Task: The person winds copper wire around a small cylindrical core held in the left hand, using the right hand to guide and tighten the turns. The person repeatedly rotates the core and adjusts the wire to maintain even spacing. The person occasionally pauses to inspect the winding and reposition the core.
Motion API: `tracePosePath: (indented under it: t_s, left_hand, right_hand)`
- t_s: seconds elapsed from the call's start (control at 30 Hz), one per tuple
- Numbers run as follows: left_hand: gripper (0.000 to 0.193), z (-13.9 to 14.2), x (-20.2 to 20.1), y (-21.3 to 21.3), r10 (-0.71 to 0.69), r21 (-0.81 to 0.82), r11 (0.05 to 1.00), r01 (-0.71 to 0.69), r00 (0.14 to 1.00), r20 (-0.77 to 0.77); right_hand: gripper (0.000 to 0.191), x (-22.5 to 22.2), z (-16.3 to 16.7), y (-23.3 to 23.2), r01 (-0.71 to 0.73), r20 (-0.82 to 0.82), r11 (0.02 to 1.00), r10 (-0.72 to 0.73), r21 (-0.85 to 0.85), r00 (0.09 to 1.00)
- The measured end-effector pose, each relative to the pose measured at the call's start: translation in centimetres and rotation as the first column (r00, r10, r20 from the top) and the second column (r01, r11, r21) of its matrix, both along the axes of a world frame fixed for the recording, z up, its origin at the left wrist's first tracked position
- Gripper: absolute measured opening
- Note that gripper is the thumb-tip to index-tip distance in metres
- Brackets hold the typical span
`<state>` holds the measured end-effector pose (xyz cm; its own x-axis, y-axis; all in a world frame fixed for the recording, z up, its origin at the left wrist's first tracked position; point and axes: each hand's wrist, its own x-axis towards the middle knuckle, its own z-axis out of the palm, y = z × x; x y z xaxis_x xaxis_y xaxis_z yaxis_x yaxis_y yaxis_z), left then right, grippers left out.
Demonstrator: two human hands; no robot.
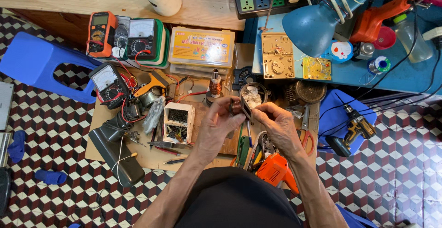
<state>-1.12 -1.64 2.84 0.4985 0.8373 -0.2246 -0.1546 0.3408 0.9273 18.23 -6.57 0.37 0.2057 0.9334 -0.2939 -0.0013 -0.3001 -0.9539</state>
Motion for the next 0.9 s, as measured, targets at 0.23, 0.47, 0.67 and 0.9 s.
tracePosePath:
  t_s: [0.23,0.47,0.67,0.9]
  left_hand:
    - [0.037,-0.3,1.0,2.2,0.223,-0.299,0.941,-0.161,0.956,0.188]
    - [0.036,-1.0,1.6,2.0,0.256,-0.367,0.909,-0.198,0.960,0.117]
    - [0.041,-1.8,1.7,2.0,0.231,-0.320,0.932,-0.169,0.959,0.167]
    - [0.044,-2.2,2.7,1.7,0.228,-0.243,0.952,-0.189,0.963,0.145]
  right_hand:
    - [0.020,-0.8,0.9,-0.1,0.068,0.095,0.998,-0.067,-0.004,0.993]
    - [0.019,-0.7,0.8,-0.8,0.179,-0.070,0.984,-0.179,-0.001,0.981]
    - [0.018,-0.8,0.7,-0.9,0.236,-0.171,0.972,-0.231,0.012,0.958]
    - [0.017,-1.1,0.6,-1.2,0.274,-0.251,0.962,-0.262,0.015,0.932]
